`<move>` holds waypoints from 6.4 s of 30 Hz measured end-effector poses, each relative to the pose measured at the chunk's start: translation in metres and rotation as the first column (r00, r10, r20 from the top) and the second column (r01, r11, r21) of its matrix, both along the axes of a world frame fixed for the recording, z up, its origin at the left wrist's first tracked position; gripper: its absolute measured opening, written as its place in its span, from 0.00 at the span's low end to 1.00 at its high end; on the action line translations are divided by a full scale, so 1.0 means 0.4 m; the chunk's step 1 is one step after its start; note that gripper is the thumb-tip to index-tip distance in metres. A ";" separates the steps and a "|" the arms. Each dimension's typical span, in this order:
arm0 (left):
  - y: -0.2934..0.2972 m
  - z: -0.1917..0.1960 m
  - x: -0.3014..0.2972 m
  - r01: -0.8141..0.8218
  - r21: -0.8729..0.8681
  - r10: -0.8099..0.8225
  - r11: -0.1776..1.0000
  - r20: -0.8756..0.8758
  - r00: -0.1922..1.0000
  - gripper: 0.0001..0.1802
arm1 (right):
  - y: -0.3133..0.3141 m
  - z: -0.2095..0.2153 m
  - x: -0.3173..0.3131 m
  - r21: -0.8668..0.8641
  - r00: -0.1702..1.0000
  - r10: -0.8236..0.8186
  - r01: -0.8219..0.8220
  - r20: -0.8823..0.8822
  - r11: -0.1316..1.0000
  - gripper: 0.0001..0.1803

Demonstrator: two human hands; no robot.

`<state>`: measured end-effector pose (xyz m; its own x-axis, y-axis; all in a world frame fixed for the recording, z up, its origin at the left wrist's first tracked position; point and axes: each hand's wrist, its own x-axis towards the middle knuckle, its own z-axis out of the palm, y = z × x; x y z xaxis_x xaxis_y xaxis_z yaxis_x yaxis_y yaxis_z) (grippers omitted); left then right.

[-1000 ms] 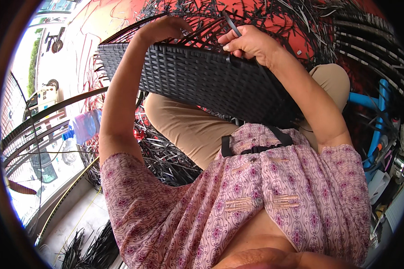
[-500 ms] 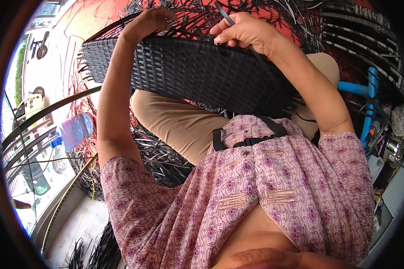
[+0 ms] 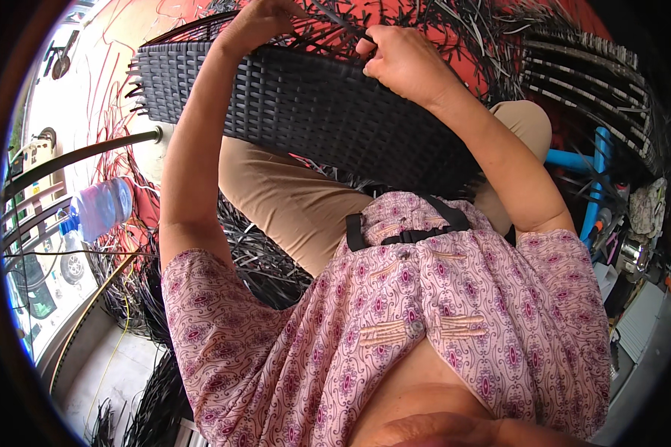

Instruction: The person weaves a black plastic basket by hand, threading black plastic strips through the existing weave. The person sits on the floor and works on the basket's edge, pulling and tucking the strips to secure them.

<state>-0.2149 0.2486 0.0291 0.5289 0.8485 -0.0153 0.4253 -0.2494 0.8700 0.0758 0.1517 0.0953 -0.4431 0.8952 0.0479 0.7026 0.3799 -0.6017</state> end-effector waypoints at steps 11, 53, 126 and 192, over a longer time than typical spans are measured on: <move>-0.173 0.073 -0.019 -0.343 -0.070 0.349 0.937 0.253 0.902 0.12 | -0.023 -0.008 0.017 -0.173 0.984 -0.119 0.096 -0.130 0.980 0.14; -0.230 0.052 0.061 -0.632 0.203 0.555 0.748 0.330 0.763 0.08 | -0.123 -0.056 0.094 0.371 0.971 -0.238 0.232 -0.031 0.899 0.13; -0.264 0.075 0.440 -0.664 0.298 0.502 0.686 0.466 0.728 0.18 | 0.207 -0.004 0.295 -0.435 0.955 0.282 -0.293 -0.092 0.851 0.24; -0.364 0.043 0.131 -0.804 -0.124 0.662 0.582 0.646 0.380 0.19 | 0.007 -0.113 0.409 0.727 0.934 -0.349 0.296 -0.083 0.620 0.07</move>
<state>-0.1627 0.1028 0.0463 -0.4739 0.8514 0.2248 -0.0366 -0.2742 0.9610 0.2394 0.1544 0.0501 -0.1583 0.6758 0.7199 0.8900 0.4134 -0.1924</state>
